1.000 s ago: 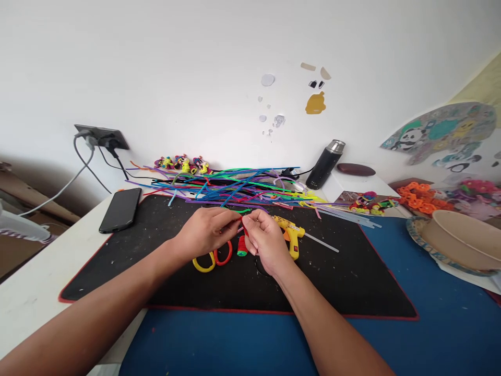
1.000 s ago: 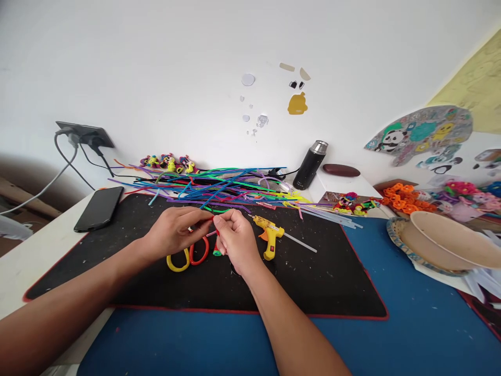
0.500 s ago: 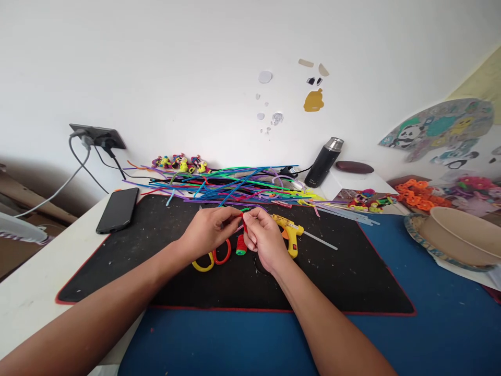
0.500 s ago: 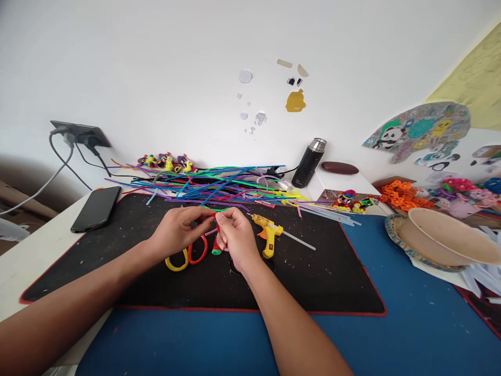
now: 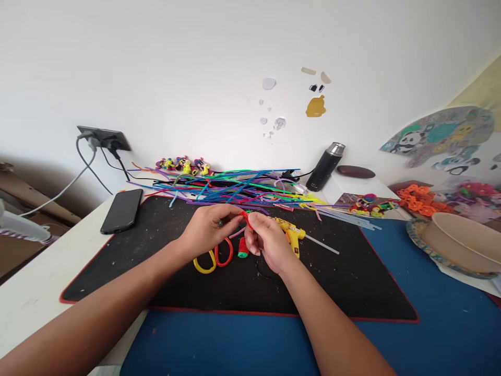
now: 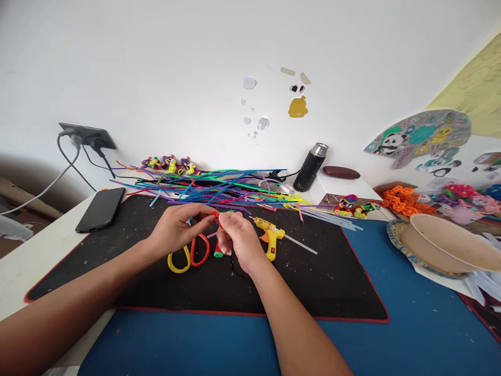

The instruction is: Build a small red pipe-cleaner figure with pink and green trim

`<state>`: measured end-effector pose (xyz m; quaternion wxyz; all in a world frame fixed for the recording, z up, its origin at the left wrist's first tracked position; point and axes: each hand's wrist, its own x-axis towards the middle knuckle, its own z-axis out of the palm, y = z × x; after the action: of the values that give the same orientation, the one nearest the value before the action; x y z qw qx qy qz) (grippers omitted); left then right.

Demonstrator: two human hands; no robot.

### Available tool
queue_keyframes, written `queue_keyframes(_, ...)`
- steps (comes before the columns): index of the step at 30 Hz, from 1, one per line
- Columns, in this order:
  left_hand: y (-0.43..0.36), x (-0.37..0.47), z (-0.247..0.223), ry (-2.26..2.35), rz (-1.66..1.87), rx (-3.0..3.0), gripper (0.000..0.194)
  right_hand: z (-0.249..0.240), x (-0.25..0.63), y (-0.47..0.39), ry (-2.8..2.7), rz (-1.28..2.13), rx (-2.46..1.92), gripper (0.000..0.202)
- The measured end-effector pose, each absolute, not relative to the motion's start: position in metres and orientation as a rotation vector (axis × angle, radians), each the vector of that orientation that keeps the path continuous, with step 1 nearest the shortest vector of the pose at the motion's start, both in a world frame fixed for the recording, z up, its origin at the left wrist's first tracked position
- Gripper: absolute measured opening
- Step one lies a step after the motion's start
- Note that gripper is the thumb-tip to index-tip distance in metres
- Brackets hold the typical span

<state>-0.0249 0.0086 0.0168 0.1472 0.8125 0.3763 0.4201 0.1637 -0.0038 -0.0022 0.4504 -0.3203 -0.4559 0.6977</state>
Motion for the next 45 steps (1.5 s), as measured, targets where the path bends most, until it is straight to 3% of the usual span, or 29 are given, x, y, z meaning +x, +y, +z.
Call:
queue_keyframes(19,0.009,-0.028,0.026,1.136,1.122,2.151,0.018,-0.002,0.165,-0.004,-1.231,1.66,-0.875,0.033)
queue_keyframes(26,0.009,-0.024,0.024,1.235,1.114,2.105,0.021,-0.006,0.163,-0.004,-1.421,1.438,-0.983,0.029)
queue_keyframes(36,0.015,-0.031,0.003,1.254,0.979,2.707,0.026,-0.008,0.165,-0.005,-1.782,0.813,-1.202,0.017)
queue_keyframes(45,0.018,-0.033,0.0,1.115,0.885,2.671,0.023,-0.003,0.168,-0.007,-1.787,0.703,-1.134,0.018)
